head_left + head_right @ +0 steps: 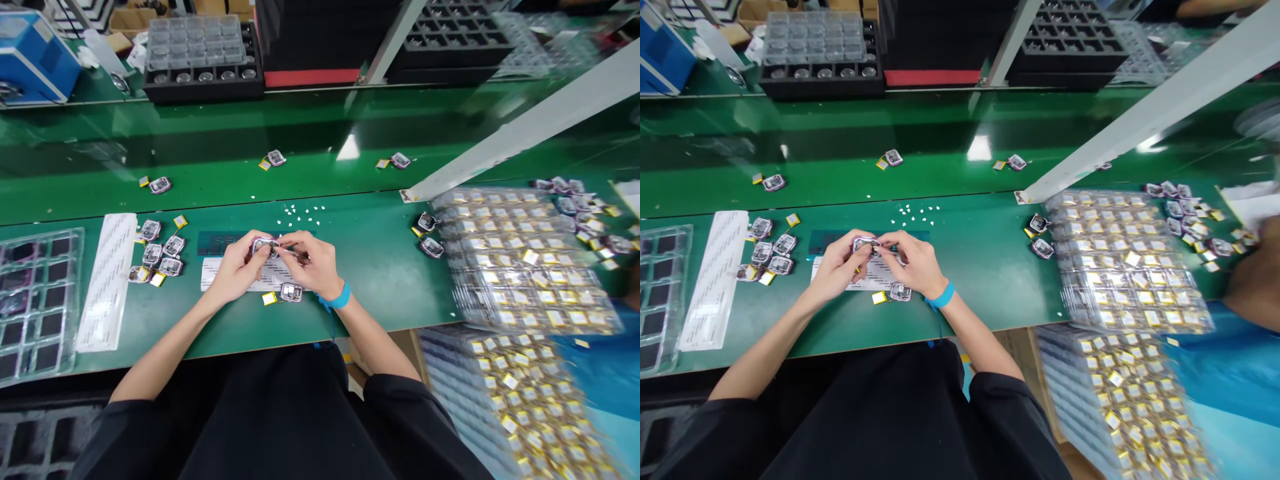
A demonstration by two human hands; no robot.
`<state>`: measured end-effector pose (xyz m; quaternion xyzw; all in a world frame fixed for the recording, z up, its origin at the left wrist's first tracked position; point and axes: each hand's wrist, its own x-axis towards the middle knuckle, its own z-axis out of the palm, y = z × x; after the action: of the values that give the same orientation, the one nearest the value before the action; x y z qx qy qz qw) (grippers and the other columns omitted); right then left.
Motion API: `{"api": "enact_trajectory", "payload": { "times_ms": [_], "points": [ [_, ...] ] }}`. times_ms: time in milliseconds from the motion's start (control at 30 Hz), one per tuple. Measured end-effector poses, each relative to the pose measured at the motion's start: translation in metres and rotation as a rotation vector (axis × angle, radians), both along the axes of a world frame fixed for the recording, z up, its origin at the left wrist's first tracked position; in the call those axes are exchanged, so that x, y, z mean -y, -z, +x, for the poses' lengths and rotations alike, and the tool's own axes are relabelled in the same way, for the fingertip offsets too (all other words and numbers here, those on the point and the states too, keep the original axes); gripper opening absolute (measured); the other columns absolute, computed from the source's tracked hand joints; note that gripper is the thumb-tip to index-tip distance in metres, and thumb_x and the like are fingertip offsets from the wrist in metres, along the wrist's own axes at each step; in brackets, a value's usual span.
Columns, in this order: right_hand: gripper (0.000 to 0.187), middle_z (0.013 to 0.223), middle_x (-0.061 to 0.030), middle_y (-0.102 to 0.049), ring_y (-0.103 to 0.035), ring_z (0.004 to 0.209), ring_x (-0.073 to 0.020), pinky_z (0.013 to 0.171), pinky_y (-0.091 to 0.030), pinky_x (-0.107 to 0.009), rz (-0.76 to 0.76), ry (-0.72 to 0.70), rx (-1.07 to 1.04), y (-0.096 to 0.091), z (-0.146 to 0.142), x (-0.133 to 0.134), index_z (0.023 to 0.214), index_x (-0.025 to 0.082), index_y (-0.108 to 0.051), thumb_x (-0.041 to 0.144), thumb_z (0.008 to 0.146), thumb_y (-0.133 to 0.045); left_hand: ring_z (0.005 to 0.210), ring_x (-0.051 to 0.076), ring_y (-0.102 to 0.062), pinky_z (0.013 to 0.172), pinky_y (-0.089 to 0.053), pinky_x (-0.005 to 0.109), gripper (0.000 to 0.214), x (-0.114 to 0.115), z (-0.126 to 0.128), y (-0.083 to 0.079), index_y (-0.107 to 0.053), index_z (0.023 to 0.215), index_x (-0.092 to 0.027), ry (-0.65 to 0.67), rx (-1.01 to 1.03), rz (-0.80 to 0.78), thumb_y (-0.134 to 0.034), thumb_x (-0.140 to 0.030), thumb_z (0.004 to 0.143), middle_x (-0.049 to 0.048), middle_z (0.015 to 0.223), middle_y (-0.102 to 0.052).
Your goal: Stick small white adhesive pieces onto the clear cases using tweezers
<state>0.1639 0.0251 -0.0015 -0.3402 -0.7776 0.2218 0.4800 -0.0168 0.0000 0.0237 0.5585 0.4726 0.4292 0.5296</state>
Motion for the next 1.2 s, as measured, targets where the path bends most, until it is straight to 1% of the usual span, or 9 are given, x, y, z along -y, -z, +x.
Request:
{"api": "enact_trajectory", "payload": {
  "times_ms": [167, 433, 600, 733, 800, 867, 967, 1067, 1200],
  "points": [
    [0.010, 0.090, -0.0016, -0.076, -0.068, 0.071, -0.0117, 0.064, -0.057, -0.023, 0.096, -0.012, 0.059, 0.0020, 0.0029, -0.0018, 0.106, 0.021, -0.069, 0.020, 0.100, -0.061, 0.041, 0.010, -0.045, 0.042, -0.035, 0.023, 0.025, 0.0009, -0.0003, 0.0003, -0.064, 0.101, -0.023, -0.061, -0.093, 0.060, -0.058, -0.047, 0.097, -0.0063, 0.056, -0.053],
    [0.020, 0.092, -0.0004, -0.078, -0.072, 0.076, -0.0122, 0.060, -0.056, -0.022, 0.173, 0.039, 0.196, 0.0090, 0.0017, -0.0012, 0.114, 0.023, -0.070, 0.018, 0.101, -0.056, 0.045, 0.011, -0.047, 0.046, -0.035, 0.024, 0.012, 0.0050, 0.0003, -0.0061, -0.062, 0.098, -0.021, -0.157, -0.416, 0.252, -0.053, -0.029, 0.097, -0.0053, 0.058, -0.057],
    [0.029, 0.099, -0.0001, -0.078, -0.074, 0.082, -0.0122, 0.065, -0.059, -0.022, 0.212, 0.029, 0.171, 0.0099, 0.0012, -0.0004, 0.120, 0.023, -0.069, 0.009, 0.097, -0.055, 0.046, 0.012, -0.052, 0.049, -0.038, 0.025, 0.013, 0.0072, 0.0019, -0.0031, -0.063, 0.100, -0.021, -0.169, -0.520, 0.342, -0.052, -0.027, 0.096, -0.0036, 0.061, -0.062],
    [0.038, 0.110, -0.0034, -0.078, -0.075, 0.086, -0.0137, 0.064, -0.059, -0.023, 0.285, -0.005, 0.322, 0.0094, 0.0055, 0.0000, 0.121, 0.019, -0.068, 0.002, 0.093, -0.048, 0.050, 0.015, -0.056, 0.052, -0.038, 0.027, 0.015, 0.0072, 0.0018, 0.0016, -0.062, 0.102, -0.020, -0.178, -0.589, 0.376, -0.050, -0.027, 0.096, -0.0021, 0.063, -0.064],
    [0.039, 0.113, -0.0041, -0.077, -0.075, 0.084, -0.0137, 0.062, -0.058, -0.023, 0.268, -0.014, 0.384, 0.0091, 0.0069, -0.0004, 0.123, 0.019, -0.067, 0.002, 0.095, -0.046, 0.049, 0.015, -0.055, 0.052, -0.037, 0.027, 0.014, 0.0061, 0.0016, 0.0032, -0.062, 0.101, -0.020, -0.186, -0.617, 0.374, -0.050, -0.025, 0.094, -0.0022, 0.062, -0.063],
    [0.033, 0.109, -0.0029, -0.077, -0.074, 0.084, -0.0133, 0.064, -0.059, -0.023, 0.189, -0.017, 0.350, 0.0091, 0.0069, -0.0016, 0.120, 0.020, -0.067, 0.006, 0.099, -0.047, 0.048, 0.014, -0.053, 0.051, -0.035, 0.027, 0.013, 0.0046, 0.0016, 0.0034, -0.062, 0.098, -0.020, -0.182, -0.593, 0.344, -0.052, -0.023, 0.092, -0.0030, 0.062, -0.062],
    [0.019, 0.096, 0.0003, -0.077, -0.073, 0.081, -0.0119, 0.070, -0.059, -0.023, 0.072, -0.012, 0.200, 0.0091, 0.0052, -0.0042, 0.109, 0.022, -0.067, 0.014, 0.103, -0.051, 0.045, 0.011, -0.049, 0.049, -0.035, 0.025, 0.015, 0.0029, 0.0024, 0.0028, -0.064, 0.101, -0.021, -0.141, -0.481, 0.269, -0.054, -0.021, 0.090, -0.0043, 0.064, -0.063],
    [0.015, 0.093, 0.0010, -0.077, -0.072, 0.076, -0.0106, 0.070, -0.058, -0.022, 0.066, -0.001, 0.110, 0.0089, 0.0024, -0.0050, 0.107, 0.022, -0.067, 0.015, 0.102, -0.056, 0.042, 0.010, -0.045, 0.047, -0.035, 0.024, 0.022, 0.0020, 0.0025, 0.0032, -0.066, 0.107, -0.022, -0.088, -0.363, 0.190, -0.053, -0.019, 0.090, -0.0066, 0.059, -0.059],
    [0.009, 0.093, 0.0002, -0.078, -0.070, 0.070, -0.0103, 0.065, -0.057, -0.022, 0.070, 0.132, 0.096, 0.0095, 0.0009, -0.0028, 0.107, 0.022, -0.069, 0.022, 0.101, -0.062, 0.038, 0.010, -0.044, 0.044, -0.037, 0.022, 0.022, 0.0021, 0.0017, 0.0033, -0.066, 0.106, -0.022, -0.024, -0.187, 0.060, -0.051, -0.019, 0.090, -0.0097, 0.049, -0.049]
  ]
}}
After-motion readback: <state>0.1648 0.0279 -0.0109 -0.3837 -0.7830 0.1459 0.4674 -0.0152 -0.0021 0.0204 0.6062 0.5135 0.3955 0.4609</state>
